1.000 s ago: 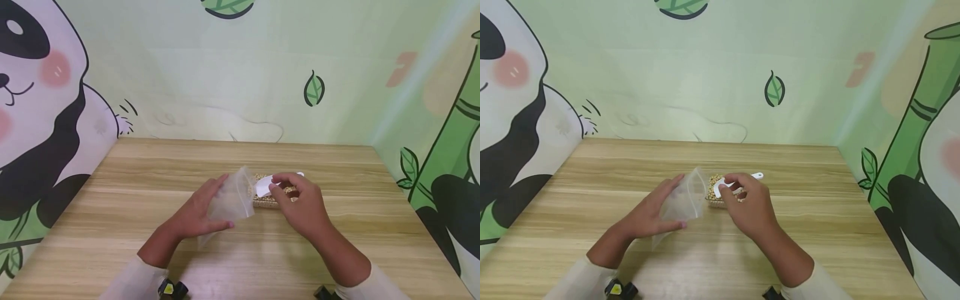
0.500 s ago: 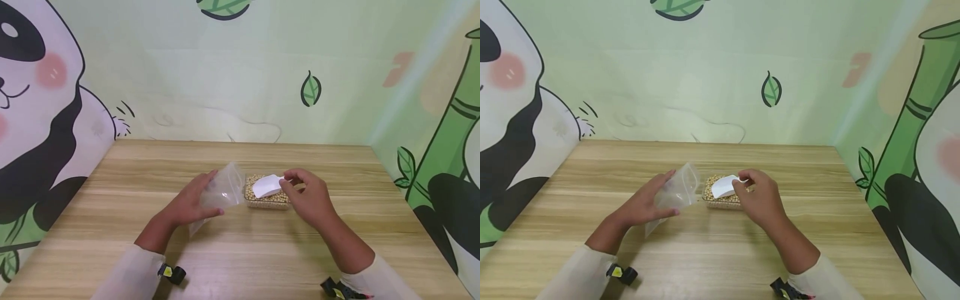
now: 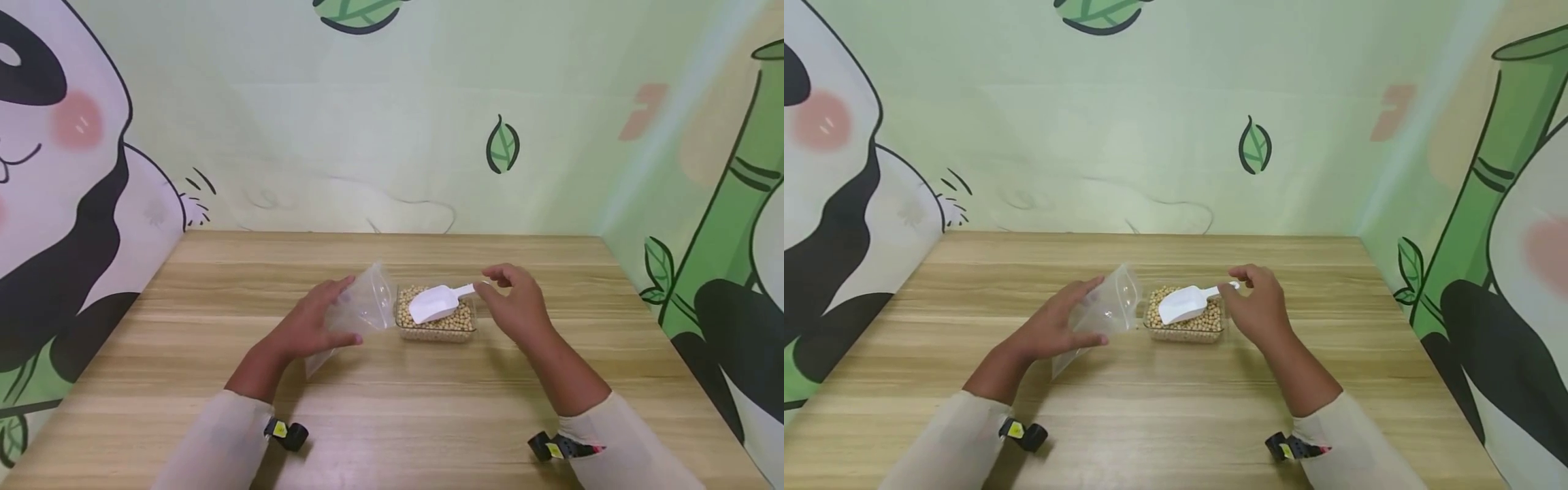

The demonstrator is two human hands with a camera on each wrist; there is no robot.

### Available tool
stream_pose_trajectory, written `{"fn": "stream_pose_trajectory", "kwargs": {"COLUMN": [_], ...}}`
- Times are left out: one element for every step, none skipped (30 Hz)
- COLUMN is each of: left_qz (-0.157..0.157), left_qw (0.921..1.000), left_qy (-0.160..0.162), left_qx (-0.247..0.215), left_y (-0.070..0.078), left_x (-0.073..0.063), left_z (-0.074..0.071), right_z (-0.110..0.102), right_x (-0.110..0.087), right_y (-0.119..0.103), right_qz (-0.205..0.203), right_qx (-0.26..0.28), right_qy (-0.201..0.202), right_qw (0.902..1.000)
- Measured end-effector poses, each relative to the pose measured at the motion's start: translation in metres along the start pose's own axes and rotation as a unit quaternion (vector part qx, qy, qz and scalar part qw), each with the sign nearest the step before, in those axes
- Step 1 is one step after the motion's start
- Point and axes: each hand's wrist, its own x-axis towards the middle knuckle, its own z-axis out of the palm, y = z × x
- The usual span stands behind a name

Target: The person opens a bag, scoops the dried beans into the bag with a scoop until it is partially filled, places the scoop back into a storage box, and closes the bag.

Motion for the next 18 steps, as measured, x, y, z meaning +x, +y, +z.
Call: {"fn": "stream_pose_trajectory", "kwargs": {"left_qz": [-0.001, -0.002, -0.003, -0.005, -0.006, -0.008, -0.009, -0.011, -0.014, -0.015, -0.017, -0.017, -0.020, -0.023, -0.024, -0.026, -0.028, -0.032], "left_qw": [1.0000, 1.0000, 1.0000, 1.0000, 1.0000, 1.0000, 0.9999, 0.9999, 0.9999, 0.9998, 0.9998, 0.9998, 0.9997, 0.9997, 0.9997, 0.9996, 0.9995, 0.9994], "left_qy": [0.000, 0.001, 0.002, 0.002, 0.002, 0.003, 0.003, 0.002, 0.001, 0.001, 0.000, -0.001, -0.002, -0.003, -0.004, -0.005, -0.006, -0.008], "left_qx": [0.000, 0.000, -0.001, -0.001, -0.004, -0.004, -0.005, -0.007, -0.008, -0.008, -0.010, -0.009, -0.009, -0.010, -0.009, -0.008, -0.009, -0.010], "left_y": [-0.001, -0.002, -0.002, -0.003, -0.003, -0.002, -0.002, -0.002, -0.001, -0.001, -0.001, -0.001, -0.001, -0.001, -0.001, -0.002, -0.002, -0.002], "left_x": [0.000, 0.001, 0.001, 0.001, 0.001, 0.002, 0.002, 0.002, 0.003, 0.003, 0.004, 0.004, 0.005, 0.005, 0.005, 0.006, 0.006, 0.007], "left_z": [0.001, 0.002, 0.003, 0.003, 0.003, 0.003, 0.003, 0.003, 0.003, 0.003, 0.003, 0.004, 0.004, 0.004, 0.004, 0.005, 0.005, 0.006], "right_z": [0.000, 0.000, 0.000, 0.000, -0.001, -0.001, -0.002, -0.003, -0.004, -0.005, -0.006, -0.007, -0.007, -0.007, -0.007, -0.007, -0.007, -0.007], "right_x": [0.004, 0.008, 0.012, 0.016, 0.020, 0.023, 0.027, 0.030, 0.033, 0.036, 0.038, 0.041, 0.043, 0.045, 0.048, 0.050, 0.052, 0.054], "right_y": [0.003, 0.007, 0.010, 0.013, 0.016, 0.019, 0.022, 0.025, 0.028, 0.030, 0.033, 0.035, 0.037, 0.039, 0.041, 0.042, 0.043, 0.045], "right_qz": [0.011, 0.022, 0.031, 0.040, 0.048, 0.055, 0.062, 0.068, 0.076, 0.083, 0.089, 0.095, 0.101, 0.105, 0.109, 0.113, 0.118, 0.124], "right_qx": [0.010, 0.018, 0.026, 0.030, 0.034, 0.038, 0.044, 0.048, 0.055, 0.058, 0.065, 0.070, 0.075, 0.080, 0.086, 0.092, 0.104, 0.118], "right_qy": [0.005, 0.011, 0.015, 0.019, 0.020, 0.017, 0.012, 0.002, -0.012, -0.027, -0.042, -0.056, -0.069, -0.082, -0.092, -0.100, -0.108, -0.117], "right_qw": [0.9999, 0.9996, 0.9991, 0.9986, 0.9980, 0.9976, 0.9971, 0.9965, 0.9956, 0.9945, 0.9930, 0.9914, 0.9896, 0.9879, 0.9861, 0.9843, 0.9815, 0.9784]}}
